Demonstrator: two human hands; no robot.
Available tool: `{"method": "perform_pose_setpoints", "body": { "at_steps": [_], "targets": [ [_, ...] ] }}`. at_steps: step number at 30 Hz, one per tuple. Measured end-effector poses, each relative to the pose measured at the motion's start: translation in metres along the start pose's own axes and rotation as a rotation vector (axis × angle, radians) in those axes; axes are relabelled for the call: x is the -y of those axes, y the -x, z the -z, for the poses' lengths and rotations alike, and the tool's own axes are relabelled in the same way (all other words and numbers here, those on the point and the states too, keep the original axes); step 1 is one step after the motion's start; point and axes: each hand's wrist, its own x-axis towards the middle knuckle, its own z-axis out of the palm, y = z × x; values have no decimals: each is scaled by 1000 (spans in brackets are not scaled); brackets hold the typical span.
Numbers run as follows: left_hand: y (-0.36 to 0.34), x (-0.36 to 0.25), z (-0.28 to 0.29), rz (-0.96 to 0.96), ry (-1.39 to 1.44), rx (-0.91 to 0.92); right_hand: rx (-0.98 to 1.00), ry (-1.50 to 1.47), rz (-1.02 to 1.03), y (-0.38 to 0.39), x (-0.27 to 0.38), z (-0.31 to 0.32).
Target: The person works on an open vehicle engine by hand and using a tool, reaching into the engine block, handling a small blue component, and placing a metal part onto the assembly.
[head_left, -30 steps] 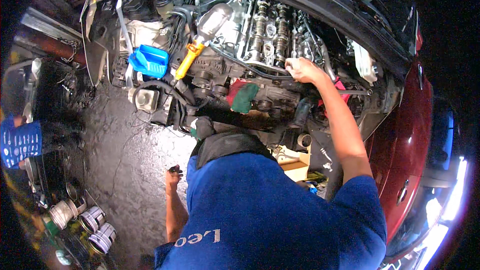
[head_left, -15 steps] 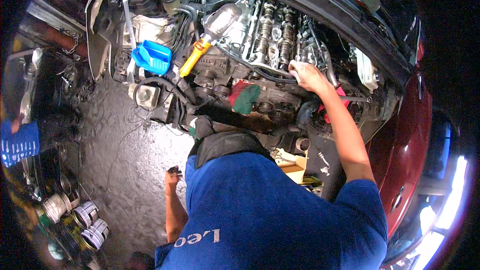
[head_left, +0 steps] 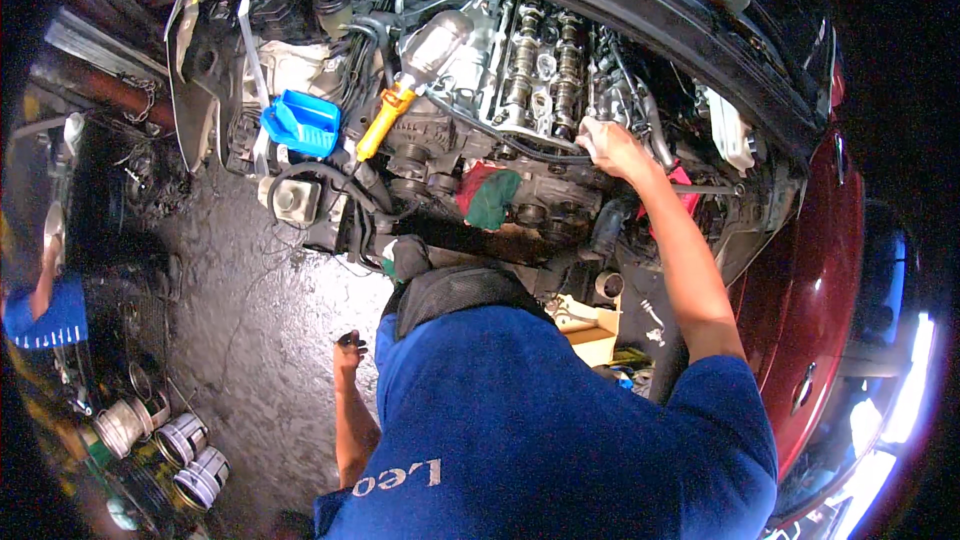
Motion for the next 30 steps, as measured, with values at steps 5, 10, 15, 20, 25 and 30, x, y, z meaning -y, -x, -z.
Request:
{"method": "perform_pose_setpoints", "body": {
  "at_steps": [5,10,15,20,25,30],
  "targets": [
    [1,2,-8,-2,31,-9,152,99,-147,-2,-1,3],
    [6,13,-5,-38,39,-12,253,86,-348,-5,15,12],
    [9,11,-9,-46,44,-14,99,24,-31,2,-2,3],
    [8,6,-9,-13,27,-23,135,119,-119,1,3,5],
    [6,-16,-14,-26,3,-52,276,185,-348,-6,21,15],
    [14,-52,-27,150,-434,51,136,23,-144,1,5,9]
  ]
}}
